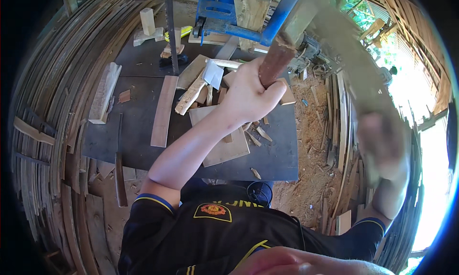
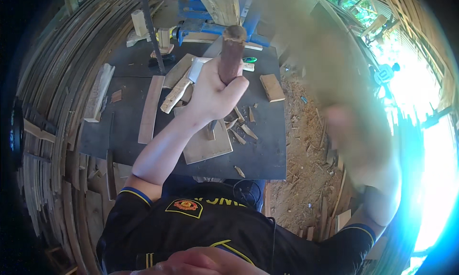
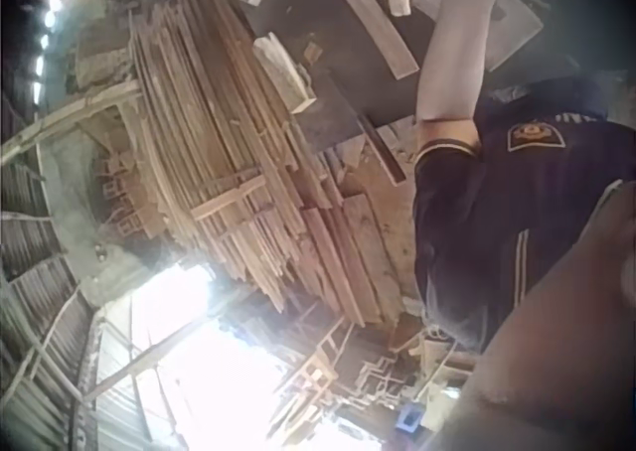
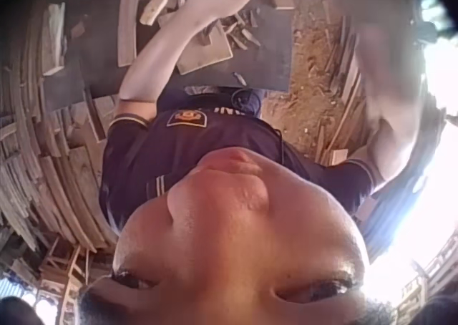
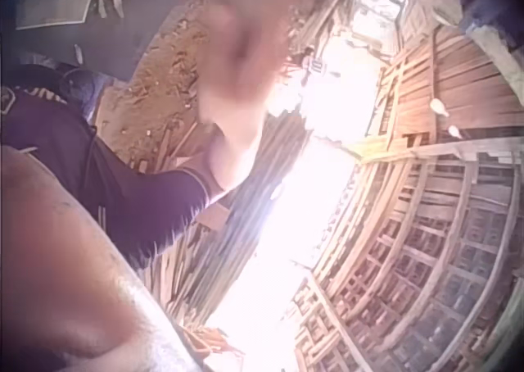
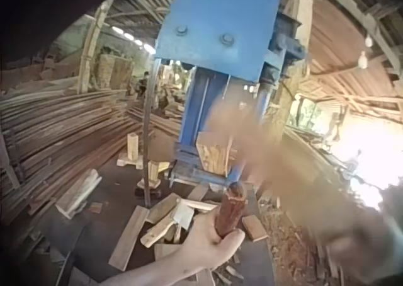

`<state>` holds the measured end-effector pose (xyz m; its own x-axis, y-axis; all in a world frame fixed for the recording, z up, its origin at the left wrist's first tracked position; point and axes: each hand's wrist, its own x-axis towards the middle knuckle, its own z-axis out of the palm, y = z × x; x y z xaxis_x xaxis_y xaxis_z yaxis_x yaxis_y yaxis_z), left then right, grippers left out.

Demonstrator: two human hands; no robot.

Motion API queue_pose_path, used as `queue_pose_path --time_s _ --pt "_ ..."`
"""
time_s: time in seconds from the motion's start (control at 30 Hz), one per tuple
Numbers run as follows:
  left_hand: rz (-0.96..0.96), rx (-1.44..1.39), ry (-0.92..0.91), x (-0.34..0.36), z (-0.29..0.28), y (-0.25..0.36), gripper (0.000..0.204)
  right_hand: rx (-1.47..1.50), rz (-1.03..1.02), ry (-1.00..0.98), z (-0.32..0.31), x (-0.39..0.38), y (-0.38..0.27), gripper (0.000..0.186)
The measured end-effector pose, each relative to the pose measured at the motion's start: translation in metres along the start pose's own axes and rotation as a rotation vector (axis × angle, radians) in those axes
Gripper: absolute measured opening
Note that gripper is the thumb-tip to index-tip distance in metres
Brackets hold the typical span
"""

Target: The person uses a chisel and a wooden mallet to carve a small piece of wood on a workbench. They repeatedly strike the chisel to remove wood shavings and shape the piece, occasionally pausing to inspect the work or adjust the wood's position.

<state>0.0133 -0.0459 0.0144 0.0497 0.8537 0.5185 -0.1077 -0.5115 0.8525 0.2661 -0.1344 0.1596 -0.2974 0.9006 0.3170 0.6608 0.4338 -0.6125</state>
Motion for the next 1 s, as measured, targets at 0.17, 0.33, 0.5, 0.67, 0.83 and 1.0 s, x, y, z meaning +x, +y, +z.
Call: queue_pose_path --time_s 0.17,0.33,0.5,0.67,0.83,1.0 --pt "0.072 0.041 -0.023 -0.001 0.005 0.000 0.013 -0.159 0.016 -0.009 -0.013 0.004 -0.021 0.055" --pt "0.041 -0.009 -0.055 0.003 0.013 0.001 0.011 0.093 0.018 0.319 -0.111 -0.018 -0.008 0.056" --pt "-0.010 0.024 -0.075 0.002 0.018 0.006 0.011 -0.069 -0.037 0.146 -0.042 -0.006 -0.025 0.058" --pt "0.055 0.047 -0.072 -0.001 0.019 -0.007 0.012 -0.384 -0.048 -0.044 -0.008 -0.003 -0.042 0.060" --pt "0.058 0.100 -0.070 0.006 0.019 -0.004 0.026 -0.044 0.001 0.295 -0.106 -0.022 -0.021 0.060" --pt "0.090 0.098 -0.046 0.007 0.018 -0.004 0.028 -0.039 -0.020 0.239 -0.067 -0.016 -0.017 0.061"
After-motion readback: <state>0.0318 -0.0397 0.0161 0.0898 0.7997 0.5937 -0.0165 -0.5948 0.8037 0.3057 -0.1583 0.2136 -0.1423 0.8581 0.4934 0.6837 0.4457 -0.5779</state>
